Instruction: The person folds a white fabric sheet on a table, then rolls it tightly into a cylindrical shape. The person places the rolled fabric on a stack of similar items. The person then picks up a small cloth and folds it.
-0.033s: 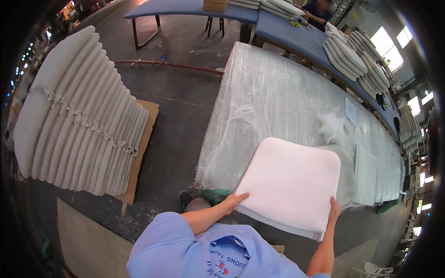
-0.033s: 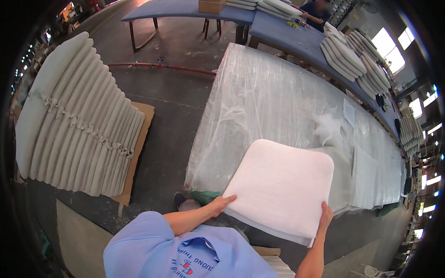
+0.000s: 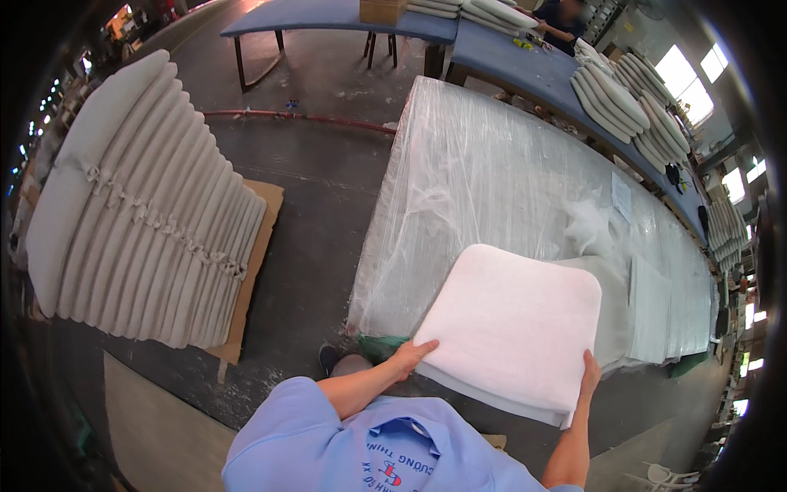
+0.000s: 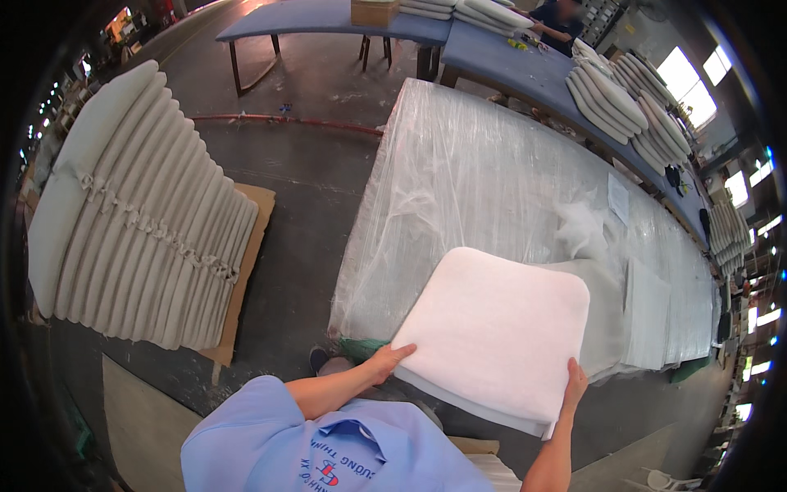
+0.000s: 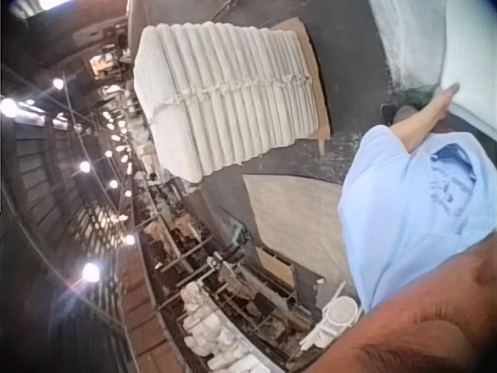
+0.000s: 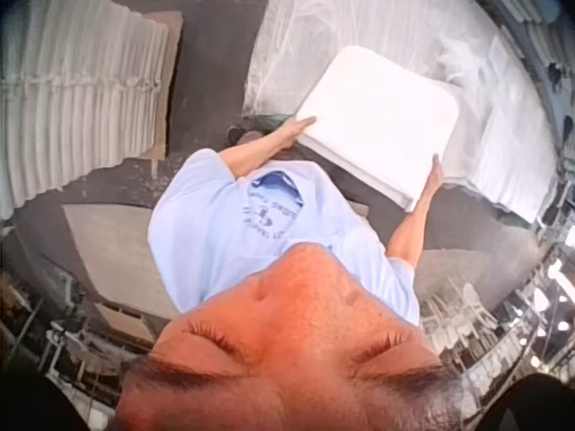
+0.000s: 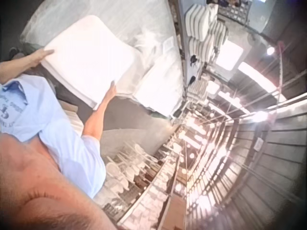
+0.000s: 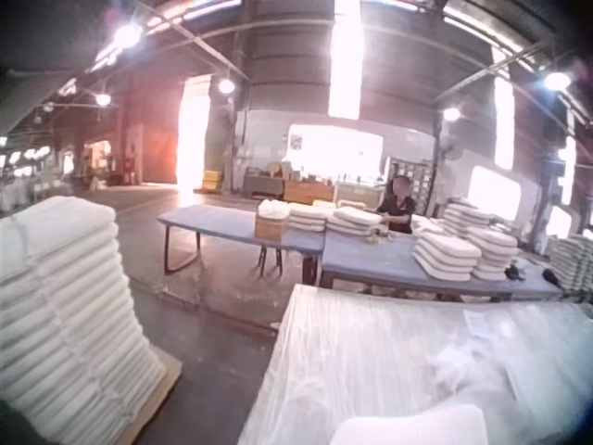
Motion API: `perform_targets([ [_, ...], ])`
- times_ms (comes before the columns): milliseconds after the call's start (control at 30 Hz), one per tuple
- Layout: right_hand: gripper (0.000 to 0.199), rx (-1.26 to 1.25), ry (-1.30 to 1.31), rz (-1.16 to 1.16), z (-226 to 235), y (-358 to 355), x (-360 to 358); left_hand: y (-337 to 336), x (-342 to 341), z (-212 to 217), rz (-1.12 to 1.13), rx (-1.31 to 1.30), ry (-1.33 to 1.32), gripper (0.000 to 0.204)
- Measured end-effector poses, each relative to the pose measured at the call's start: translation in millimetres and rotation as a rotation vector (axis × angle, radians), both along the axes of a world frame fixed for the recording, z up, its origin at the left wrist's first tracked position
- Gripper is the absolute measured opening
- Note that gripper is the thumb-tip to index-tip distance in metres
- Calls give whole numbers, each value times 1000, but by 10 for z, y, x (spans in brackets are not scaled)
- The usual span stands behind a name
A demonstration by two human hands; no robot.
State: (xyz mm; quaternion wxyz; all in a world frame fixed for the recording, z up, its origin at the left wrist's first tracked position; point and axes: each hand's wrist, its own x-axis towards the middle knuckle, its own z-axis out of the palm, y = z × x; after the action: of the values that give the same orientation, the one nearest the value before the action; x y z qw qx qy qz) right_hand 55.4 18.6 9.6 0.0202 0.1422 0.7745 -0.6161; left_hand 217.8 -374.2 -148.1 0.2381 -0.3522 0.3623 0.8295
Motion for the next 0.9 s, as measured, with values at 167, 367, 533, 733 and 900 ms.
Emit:
perform_targets([
  [167, 34, -148, 40, 32, -435, -164, 16, -513, 167, 371, 152, -214, 53, 63],
  [367, 38, 172, -27, -12, -638, -906, -393, -1208, 262, 343, 54, -766, 98, 68],
  [533, 31, 251, 93, -34, -804, -977, -20, -1373, 520, 430, -76, -1016, -81, 58],
  [733, 32, 312, 67, 496, -697, -2638, 1789, -983, 983, 739, -345, 141, -21, 44],
  [900, 39, 371, 324, 724, -537, -3346, 2642, -1022, 1477, 586, -273, 355, 83, 31],
])
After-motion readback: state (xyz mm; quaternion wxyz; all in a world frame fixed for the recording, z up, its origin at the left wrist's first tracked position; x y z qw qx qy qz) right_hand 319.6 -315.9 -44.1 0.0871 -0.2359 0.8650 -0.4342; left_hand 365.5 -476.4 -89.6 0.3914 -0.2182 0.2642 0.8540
